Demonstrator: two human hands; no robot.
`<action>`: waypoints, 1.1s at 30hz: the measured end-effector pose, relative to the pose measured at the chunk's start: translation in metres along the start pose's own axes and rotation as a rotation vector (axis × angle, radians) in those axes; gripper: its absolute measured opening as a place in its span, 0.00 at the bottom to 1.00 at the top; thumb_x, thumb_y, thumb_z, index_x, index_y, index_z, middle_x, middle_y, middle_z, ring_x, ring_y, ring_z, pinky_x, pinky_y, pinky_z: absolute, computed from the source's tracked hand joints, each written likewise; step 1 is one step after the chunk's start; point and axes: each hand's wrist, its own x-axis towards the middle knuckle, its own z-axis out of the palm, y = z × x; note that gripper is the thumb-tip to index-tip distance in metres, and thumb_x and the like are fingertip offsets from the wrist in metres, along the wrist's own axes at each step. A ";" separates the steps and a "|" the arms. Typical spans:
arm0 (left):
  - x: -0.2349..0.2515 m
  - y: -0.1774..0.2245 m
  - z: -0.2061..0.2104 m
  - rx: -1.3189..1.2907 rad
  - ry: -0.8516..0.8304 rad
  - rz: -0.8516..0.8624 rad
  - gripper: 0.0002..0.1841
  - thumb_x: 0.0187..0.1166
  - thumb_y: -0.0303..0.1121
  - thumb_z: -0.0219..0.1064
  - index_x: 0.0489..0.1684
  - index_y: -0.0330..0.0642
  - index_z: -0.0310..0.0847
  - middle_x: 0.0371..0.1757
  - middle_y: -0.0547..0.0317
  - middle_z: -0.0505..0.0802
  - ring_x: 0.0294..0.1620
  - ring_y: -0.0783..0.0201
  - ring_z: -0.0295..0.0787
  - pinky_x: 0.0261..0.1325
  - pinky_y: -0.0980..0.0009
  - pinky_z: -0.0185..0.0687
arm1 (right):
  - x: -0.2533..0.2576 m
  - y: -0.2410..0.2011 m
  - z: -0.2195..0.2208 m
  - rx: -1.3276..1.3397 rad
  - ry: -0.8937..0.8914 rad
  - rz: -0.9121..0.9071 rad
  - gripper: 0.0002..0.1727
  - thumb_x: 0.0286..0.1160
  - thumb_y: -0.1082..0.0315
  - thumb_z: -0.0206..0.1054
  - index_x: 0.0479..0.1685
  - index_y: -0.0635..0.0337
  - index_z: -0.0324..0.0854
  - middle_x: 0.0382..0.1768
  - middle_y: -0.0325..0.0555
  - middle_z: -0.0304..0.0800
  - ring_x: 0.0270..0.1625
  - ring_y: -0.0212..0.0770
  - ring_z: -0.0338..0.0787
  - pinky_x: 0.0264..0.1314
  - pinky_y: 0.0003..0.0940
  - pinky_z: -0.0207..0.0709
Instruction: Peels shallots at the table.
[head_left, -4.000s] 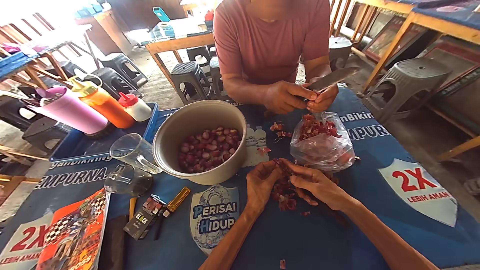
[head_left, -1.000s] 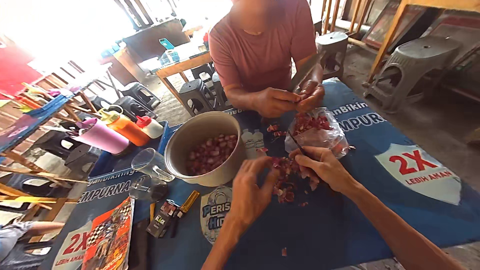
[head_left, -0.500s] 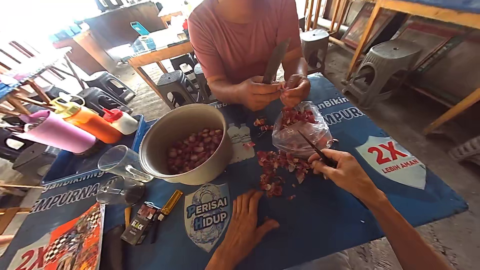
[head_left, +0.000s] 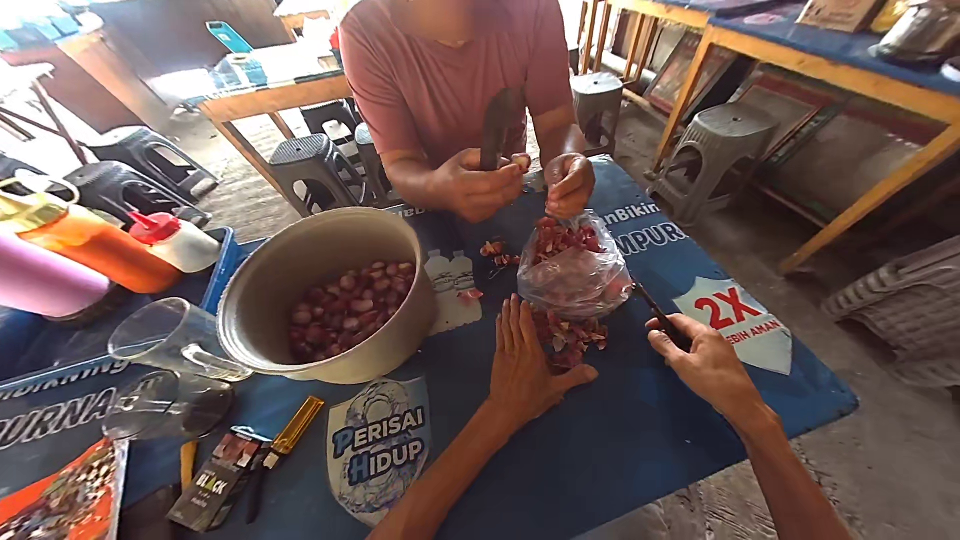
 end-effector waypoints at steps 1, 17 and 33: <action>-0.001 0.006 0.005 -0.012 0.010 0.009 0.70 0.56 0.84 0.61 0.83 0.18 0.59 0.85 0.23 0.66 0.90 0.32 0.55 0.92 0.44 0.44 | 0.001 0.003 -0.001 0.026 -0.006 0.016 0.16 0.84 0.60 0.60 0.59 0.58 0.85 0.36 0.46 0.87 0.32 0.38 0.83 0.37 0.41 0.76; 0.030 0.039 0.031 0.217 -0.064 0.395 0.29 0.85 0.62 0.50 0.76 0.59 0.80 0.66 0.47 0.86 0.65 0.43 0.80 0.64 0.46 0.70 | 0.003 0.008 -0.001 0.224 -0.009 0.079 0.14 0.83 0.61 0.65 0.59 0.57 0.86 0.33 0.38 0.86 0.22 0.26 0.77 0.22 0.23 0.69; 0.041 0.045 0.014 -0.061 -0.038 0.354 0.15 0.86 0.32 0.52 0.37 0.30 0.81 0.26 0.46 0.87 0.25 0.51 0.90 0.27 0.58 0.82 | 0.003 0.008 -0.001 0.247 -0.016 0.072 0.16 0.83 0.59 0.64 0.60 0.58 0.85 0.32 0.37 0.85 0.21 0.26 0.77 0.21 0.22 0.70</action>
